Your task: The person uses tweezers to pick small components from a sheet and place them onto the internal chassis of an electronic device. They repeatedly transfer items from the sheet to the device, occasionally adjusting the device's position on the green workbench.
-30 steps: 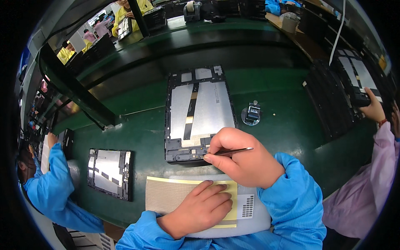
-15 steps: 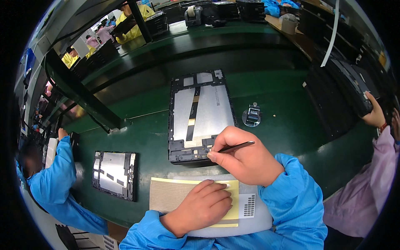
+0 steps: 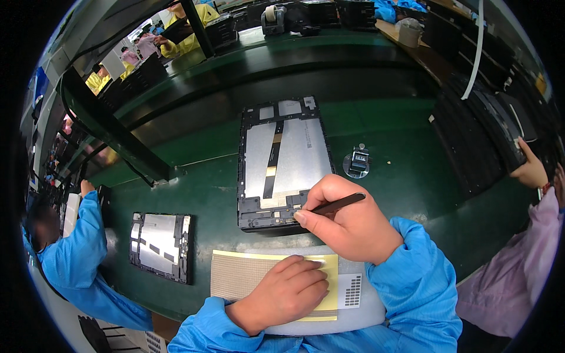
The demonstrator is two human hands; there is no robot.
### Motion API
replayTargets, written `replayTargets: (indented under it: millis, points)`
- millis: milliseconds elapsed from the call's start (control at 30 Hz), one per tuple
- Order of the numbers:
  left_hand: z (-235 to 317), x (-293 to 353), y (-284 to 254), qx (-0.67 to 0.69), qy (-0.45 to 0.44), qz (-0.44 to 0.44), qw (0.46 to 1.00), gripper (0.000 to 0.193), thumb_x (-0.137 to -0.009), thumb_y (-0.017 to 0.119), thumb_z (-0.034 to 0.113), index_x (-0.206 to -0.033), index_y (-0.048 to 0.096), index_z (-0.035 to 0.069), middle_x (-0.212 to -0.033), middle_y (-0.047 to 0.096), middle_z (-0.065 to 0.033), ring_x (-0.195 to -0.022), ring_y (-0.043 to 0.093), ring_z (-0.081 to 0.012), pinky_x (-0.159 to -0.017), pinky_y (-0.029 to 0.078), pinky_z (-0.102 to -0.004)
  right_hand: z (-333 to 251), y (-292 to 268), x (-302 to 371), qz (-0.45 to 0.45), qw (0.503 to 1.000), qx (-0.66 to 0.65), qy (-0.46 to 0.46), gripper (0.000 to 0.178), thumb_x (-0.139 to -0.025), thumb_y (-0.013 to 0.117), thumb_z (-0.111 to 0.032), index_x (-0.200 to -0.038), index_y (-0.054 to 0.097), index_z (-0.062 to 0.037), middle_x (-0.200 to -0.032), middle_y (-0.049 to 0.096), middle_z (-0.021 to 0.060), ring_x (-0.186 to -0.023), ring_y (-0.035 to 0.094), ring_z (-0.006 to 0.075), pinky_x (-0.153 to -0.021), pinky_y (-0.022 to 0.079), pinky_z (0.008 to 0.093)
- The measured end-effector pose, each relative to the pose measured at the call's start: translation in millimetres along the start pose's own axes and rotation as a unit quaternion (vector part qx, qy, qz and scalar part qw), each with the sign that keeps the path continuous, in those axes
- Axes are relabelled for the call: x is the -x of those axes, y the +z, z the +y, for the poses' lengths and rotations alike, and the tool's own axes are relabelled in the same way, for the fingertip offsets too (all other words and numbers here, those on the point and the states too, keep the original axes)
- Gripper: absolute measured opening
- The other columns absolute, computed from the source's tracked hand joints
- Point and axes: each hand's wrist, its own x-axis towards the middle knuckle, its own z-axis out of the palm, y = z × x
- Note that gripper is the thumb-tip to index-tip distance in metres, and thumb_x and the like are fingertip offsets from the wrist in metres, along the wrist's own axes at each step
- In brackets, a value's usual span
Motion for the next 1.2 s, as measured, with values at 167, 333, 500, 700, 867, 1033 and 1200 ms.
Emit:
replayTargets:
  millis: [167, 333, 500, 700, 867, 1033, 1200]
  points:
    - [0.1, 0.7, 0.0, 0.0, -0.002, -0.012, 1.0, 0.019, -0.075, 0.064, 0.012, -0.093, 0.065, 0.006, -0.099, 0.065, -0.0079, -0.099, 0.063, -0.0261, -0.091, 0.049, -0.0402, -8.0, 5.1, -2.8, 0.026, 0.995, 0.093, -0.015, 0.018, -0.084, 0.072, -0.01, -0.085, 0.055, -0.0025, -0.074, 0.057, 0.0068, -0.067, 0.053, 0.0119, -0.057, 0.043, 0.0292]
    - [1.4, 2.3, -0.7, 0.0, 0.002, -0.022, 1.0, 0.02, -0.075, 0.062, 0.012, -0.094, 0.065, 0.006, -0.101, 0.065, -0.0077, -0.101, 0.063, -0.0257, -0.093, 0.048, -0.0398, -14.6, 14.5, -2.9, 0.051, 0.986, 0.157, -0.026, 0.02, -0.083, 0.072, -0.011, -0.081, 0.053, -0.0029, -0.071, 0.054, 0.0094, -0.062, 0.051, 0.0178, -0.055, 0.041, 0.0331]
    - [2.6, 3.5, -2.2, -0.002, 0.007, -0.029, 1.0, 0.021, -0.076, 0.06, 0.013, -0.095, 0.065, 0.007, -0.102, 0.064, -0.0077, -0.102, 0.062, -0.0253, -0.094, 0.048, -0.0403, -14.6, 20.6, -1.9, 0.067, 0.978, 0.19, -0.054, 0.019, -0.082, 0.071, -0.01, -0.081, 0.054, -0.0025, -0.072, 0.055, 0.0118, -0.061, 0.051, 0.0213, -0.055, 0.041, 0.0346]
    - [3.3, 4.4, -2.0, -0.002, 0.011, -0.032, 0.999, 0.021, -0.076, 0.06, 0.013, -0.095, 0.065, 0.007, -0.102, 0.064, -0.0077, -0.102, 0.062, -0.0252, -0.095, 0.048, -0.0405, -7.7, 16.6, -2.6, 0.066, 0.991, 0.114, -0.001, 0.018, -0.083, 0.071, -0.009, -0.083, 0.054, -0.0018, -0.073, 0.057, 0.0094, -0.063, 0.052, 0.0152, -0.055, 0.042, 0.0319]
    - [3.0, 5.5, -0.9, -0.005, 0.01, -0.037, 0.999, 0.022, -0.076, 0.06, 0.013, -0.096, 0.065, 0.007, -0.101, 0.064, -0.0075, -0.102, 0.062, -0.0252, -0.095, 0.048, -0.0406, -9.5, 14.5, -4.7, 0.057, 0.996, 0.074, 0.011, 0.016, -0.085, 0.069, -0.005, -0.085, 0.054, -0.0006, -0.075, 0.061, 0.009, -0.068, 0.061, 0.0125, -0.057, 0.047, 0.0277]
    - [2.5, 4.9, -1.7, 0.001, 0.009, -0.043, 0.999, 0.022, -0.076, 0.06, 0.013, -0.096, 0.065, 0.006, -0.102, 0.064, -0.0074, -0.102, 0.062, -0.0251, -0.095, 0.047, -0.0404, -9.7, 12.4, -5.8, 0.055, 0.998, 0.013, 0.034, 0.015, -0.087, 0.067, -0.003, -0.087, 0.053, 0.0003, -0.076, 0.063, 0.0098, -0.071, 0.067, 0.0141, -0.059, 0.051, 0.0256]
    - [2.4, 5.4, -1.4, 0.003, 0.006, -0.044, 0.999, 0.022, -0.076, 0.06, 0.013, -0.096, 0.065, 0.006, -0.101, 0.064, -0.0074, -0.102, 0.062, -0.025, -0.095, 0.047, -0.0402, -11.1, 13.5, -6.9, 0.052, 0.998, 0.009, 0.045, 0.016, -0.087, 0.067, -0.003, -0.088, 0.052, 0.0004, -0.076, 0.063, 0.0096, -0.071, 0.067, 0.0138, -0.059, 0.051, 0.0254]
